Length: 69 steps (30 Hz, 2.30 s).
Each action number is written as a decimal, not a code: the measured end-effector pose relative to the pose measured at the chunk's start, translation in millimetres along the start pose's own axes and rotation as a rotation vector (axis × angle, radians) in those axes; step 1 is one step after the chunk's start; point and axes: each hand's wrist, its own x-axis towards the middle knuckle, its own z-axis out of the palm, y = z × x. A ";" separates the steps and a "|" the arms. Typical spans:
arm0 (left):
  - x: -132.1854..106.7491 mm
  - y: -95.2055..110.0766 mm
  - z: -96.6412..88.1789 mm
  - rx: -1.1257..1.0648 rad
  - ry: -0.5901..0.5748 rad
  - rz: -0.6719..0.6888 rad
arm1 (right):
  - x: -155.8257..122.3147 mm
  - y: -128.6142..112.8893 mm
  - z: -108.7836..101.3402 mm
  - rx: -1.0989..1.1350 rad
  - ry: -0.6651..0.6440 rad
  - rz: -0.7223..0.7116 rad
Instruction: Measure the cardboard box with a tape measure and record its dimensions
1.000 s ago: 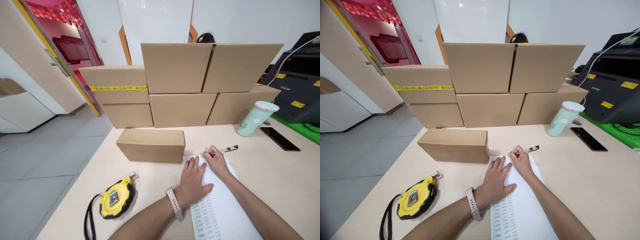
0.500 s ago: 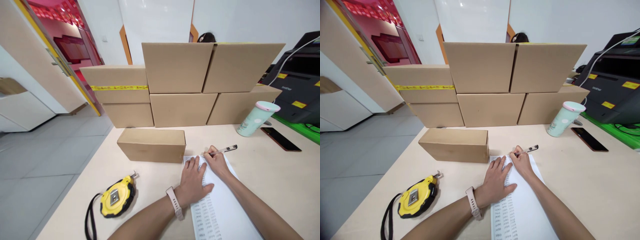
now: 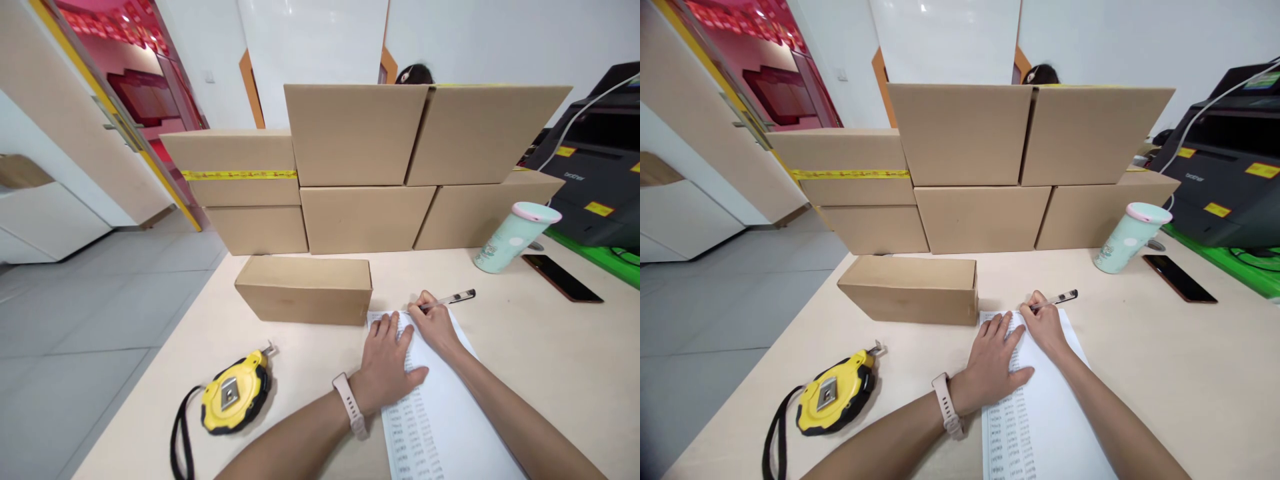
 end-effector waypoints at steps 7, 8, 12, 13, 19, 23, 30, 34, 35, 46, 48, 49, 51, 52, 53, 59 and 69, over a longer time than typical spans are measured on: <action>-0.2 -0.6 1.9 -0.009 0.001 0.000 | -0.3 0.9 -0.4 -0.014 0.018 0.000; -0.2 -0.7 2.3 -0.008 0.003 0.000 | -0.4 1.3 -0.5 -0.014 0.017 -0.004; 0.2 -1.0 2.3 -0.008 0.005 0.005 | -0.2 2.8 -0.5 -0.003 0.017 0.003; 0.4 -1.2 2.0 -0.010 0.003 0.004 | 0.1 3.0 -0.3 0.000 0.017 0.007; 0.5 -1.6 0.6 -0.025 -0.003 -0.001 | 0.3 4.4 -0.3 0.006 0.028 0.026; 0.0 -0.7 0.7 -0.021 -0.008 -0.005 | -0.4 4.2 -1.7 0.001 0.039 0.028; -0.1 -0.3 1.0 -0.012 0.000 -0.003 | 0.5 4.1 -0.4 0.005 0.022 0.021; 0.1 0.3 0.3 -0.016 -0.006 -0.006 | 0.3 3.1 -1.3 0.007 0.022 0.020; 0.0 0.5 0.0 -0.017 -0.010 -0.007 | 0.2 2.9 -1.7 0.005 0.023 0.024; 0.7 -0.6 0.5 -0.006 -0.011 -0.005 | 0.6 -0.7 -2.4 -0.022 0.034 0.010; 0.7 -0.7 0.7 -0.002 -0.007 -0.004 | 0.6 -1.3 -2.8 -0.026 0.034 0.012; 0.6 -0.7 0.6 -0.002 -0.006 -0.004 | 0.5 -1.4 -2.9 -0.024 0.034 0.013; 0.6 -0.5 0.6 -0.002 -0.007 -0.005 | 0.2 -1.3 -2.8 -0.019 0.032 0.018; 0.5 -0.5 0.8 -0.002 -0.007 -0.005 | 0.0 -1.1 -2.6 -0.017 0.032 0.022; 0.3 -0.5 1.1 -0.002 -0.007 -0.003 | -0.1 -1.0 -2.3 -0.013 0.035 0.026; -1.8 -1.9 4.2 -0.001 0.017 0.012 | 2.4 1.9 -10.7 -0.041 0.109 0.010; -4.9 4.1 -2.5 -0.015 0.121 0.024 | 16.7 45.5 -43.4 -0.710 -0.067 -0.414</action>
